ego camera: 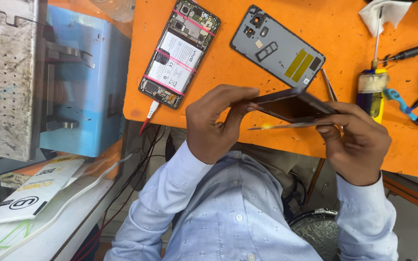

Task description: The person assembles a mobile phone by fitting the internal frame and speaker component onto the rear of the screen assembly, and then peels a protective film from a new replacement screen component.

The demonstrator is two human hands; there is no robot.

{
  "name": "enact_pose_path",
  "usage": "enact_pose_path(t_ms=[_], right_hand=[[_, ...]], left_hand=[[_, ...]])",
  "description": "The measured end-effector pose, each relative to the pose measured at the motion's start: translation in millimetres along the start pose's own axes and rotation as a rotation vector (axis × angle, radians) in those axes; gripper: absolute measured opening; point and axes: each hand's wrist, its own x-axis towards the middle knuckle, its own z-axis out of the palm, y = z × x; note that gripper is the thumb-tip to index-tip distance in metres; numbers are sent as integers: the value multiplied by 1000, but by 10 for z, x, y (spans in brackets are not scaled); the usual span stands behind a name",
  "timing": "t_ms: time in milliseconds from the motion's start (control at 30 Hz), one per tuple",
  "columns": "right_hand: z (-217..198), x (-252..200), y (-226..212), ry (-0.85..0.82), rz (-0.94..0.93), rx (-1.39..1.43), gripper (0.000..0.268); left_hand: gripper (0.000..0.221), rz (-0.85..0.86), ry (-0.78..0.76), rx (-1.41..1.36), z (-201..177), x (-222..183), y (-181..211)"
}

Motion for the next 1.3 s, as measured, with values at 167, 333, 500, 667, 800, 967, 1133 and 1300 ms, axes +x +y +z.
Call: enact_pose_path(t_ms=[167,333,500,667,800,967,1133,1300], right_hand=[[-44,-129,133,43,160,430,8],[104,-239,200,72,278,633,16],[281,-371,119,123,123,480,5],[482,-434,59,212,70,529,9],[583,-345,74,325,104,884,20],[569,-320,109,341,80,1163,11],[631,-396,201,351,23,1152,12],[718,-454,167,351,13,1161,12]], left_hand=[[30,-139,-103,-401,175,-48,36],[16,-123,-9,-247,321,-241,142],[7,-231,42,-258,335,-294,42],[7,-233,26,-209,299,-239,65],[26,-103,63,-175,352,-180,200],[25,-109,67,-14,456,-323,202],[12,-193,54,-23,474,-439,102],[10,-190,63,-9,482,-430,29]])
